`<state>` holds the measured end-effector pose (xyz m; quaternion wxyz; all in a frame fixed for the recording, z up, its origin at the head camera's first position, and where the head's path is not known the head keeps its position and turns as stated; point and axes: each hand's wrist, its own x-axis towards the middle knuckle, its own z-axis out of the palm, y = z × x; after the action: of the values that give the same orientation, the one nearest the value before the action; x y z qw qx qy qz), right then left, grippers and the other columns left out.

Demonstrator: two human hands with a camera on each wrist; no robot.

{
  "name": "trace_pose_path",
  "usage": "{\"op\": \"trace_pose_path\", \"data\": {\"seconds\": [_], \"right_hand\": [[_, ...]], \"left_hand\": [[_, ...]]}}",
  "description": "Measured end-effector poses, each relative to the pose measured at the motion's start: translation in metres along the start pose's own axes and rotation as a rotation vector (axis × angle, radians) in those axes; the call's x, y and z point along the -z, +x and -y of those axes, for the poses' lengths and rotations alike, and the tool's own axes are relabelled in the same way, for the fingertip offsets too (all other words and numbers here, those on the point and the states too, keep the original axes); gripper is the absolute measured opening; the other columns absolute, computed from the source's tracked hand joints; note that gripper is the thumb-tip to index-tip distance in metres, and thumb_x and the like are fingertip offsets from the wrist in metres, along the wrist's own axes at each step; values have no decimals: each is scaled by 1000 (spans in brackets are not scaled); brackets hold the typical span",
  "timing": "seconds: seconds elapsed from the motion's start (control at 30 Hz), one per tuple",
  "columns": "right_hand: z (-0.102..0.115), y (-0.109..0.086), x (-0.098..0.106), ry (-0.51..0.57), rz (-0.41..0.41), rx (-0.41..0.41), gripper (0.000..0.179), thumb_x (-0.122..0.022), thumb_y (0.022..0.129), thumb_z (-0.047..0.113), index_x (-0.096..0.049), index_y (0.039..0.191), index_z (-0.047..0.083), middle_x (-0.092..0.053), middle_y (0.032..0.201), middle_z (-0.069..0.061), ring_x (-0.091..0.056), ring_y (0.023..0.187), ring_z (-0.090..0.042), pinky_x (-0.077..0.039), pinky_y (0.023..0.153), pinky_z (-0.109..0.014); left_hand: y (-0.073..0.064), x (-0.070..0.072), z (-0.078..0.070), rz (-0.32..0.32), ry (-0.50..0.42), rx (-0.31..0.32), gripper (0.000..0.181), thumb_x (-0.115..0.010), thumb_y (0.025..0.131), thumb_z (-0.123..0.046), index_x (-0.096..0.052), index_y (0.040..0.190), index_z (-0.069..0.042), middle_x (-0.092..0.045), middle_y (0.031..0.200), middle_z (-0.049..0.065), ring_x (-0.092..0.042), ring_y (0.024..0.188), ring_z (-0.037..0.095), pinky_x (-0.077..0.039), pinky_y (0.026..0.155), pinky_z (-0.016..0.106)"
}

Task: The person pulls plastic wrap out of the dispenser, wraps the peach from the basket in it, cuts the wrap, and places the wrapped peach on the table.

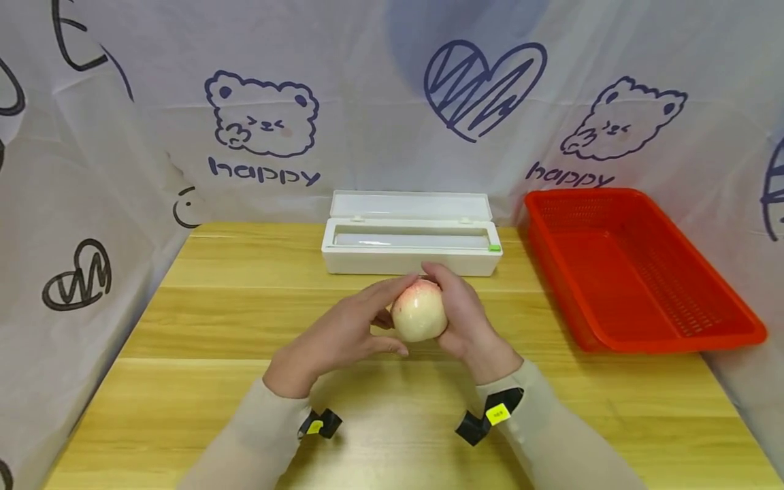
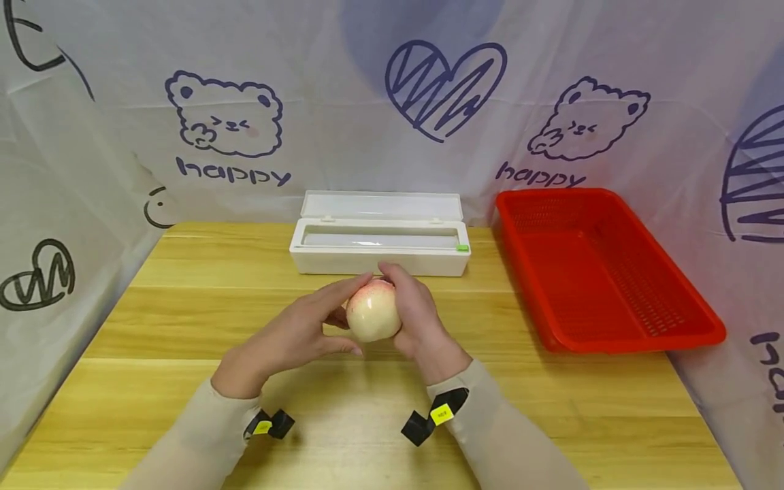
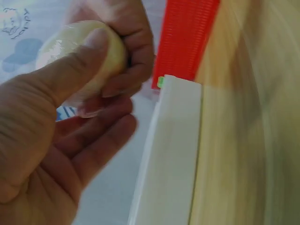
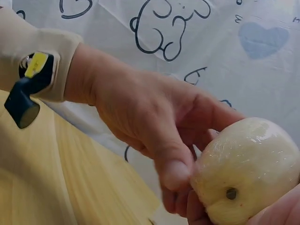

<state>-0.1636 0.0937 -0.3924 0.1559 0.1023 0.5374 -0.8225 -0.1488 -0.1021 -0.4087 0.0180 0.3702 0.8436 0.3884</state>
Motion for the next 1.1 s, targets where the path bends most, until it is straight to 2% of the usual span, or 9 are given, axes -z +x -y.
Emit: {"op": "trace_pose_path", "data": {"seconds": [0.27,0.4,0.5,0.63,0.7,0.77,0.87,0.97,1.1], "right_hand": [[-11,-3,-9,13,-97,66,22,-59,103,30,-66,104,9,-65,104,1,-63,98,-15,-56,85,-29],[-12,-3,-12,-15,-136,125,22,-62,101,27,-69,102,7,-64,103,2,-61,98,-15,-54,87,-29],[-11,-3,-10,-104,-139,200,27,-59,103,26,-74,100,3,-69,102,0,-63,97,-16,-56,83,-29],[-8,-1,-5,-217,-147,318,32,-55,104,23,-77,106,0,-74,104,-3,-66,96,-18,-58,76,-29],[-8,0,-3,-258,-123,344,33,-54,105,24,-77,110,0,-75,107,-4,-67,99,-17,-58,79,-28],[-7,0,-2,-244,-66,346,36,-52,107,24,-75,117,-2,-75,112,-7,-67,107,-18,-57,87,-28],[-8,1,0,-135,12,315,42,-48,110,27,-70,127,-5,-72,122,-8,-64,117,-19,-55,98,-27],[-11,3,-1,-25,23,308,48,-48,111,32,-67,131,-6,-67,125,-7,-61,120,-21,-53,101,-28],[-23,5,-7,-124,-89,362,42,-58,107,35,-73,120,-2,-70,112,-4,-64,106,-17,-56,87,-26]], "left_hand": [[-1,-15,7,-174,259,-207,92,-93,81,-11,-39,156,-10,-58,148,11,-66,122,25,-59,99,37],[1,-25,6,-240,265,-156,93,-92,83,-14,-36,157,-6,-54,150,14,-61,132,28,-55,107,42],[2,-28,1,-176,39,69,108,-91,85,-21,-21,166,-8,-49,157,14,-67,123,25,-57,102,40],[1,-23,-4,-83,-564,400,108,-82,95,-28,-5,169,-18,-47,158,18,-76,105,30,-62,90,39],[4,-22,-6,-77,-811,465,86,-68,104,-36,-12,167,-17,-50,152,22,-76,103,35,-63,90,41],[9,-23,-8,-101,-963,468,69,-49,110,-48,-22,161,-11,-56,139,25,-76,99,35,-64,89,41],[17,-29,-11,-186,-1022,491,67,-34,110,-60,-33,150,-7,-63,114,19,-74,84,22,-65,77,32],[23,-35,-13,-285,-1014,542,62,-31,112,-58,-39,144,-6,-62,97,13,-67,71,17,-61,64,26],[29,-42,-15,-334,-933,550,59,-28,114,-55,-42,142,-5,-59,102,13,-64,69,17,-59,60,26]]}}
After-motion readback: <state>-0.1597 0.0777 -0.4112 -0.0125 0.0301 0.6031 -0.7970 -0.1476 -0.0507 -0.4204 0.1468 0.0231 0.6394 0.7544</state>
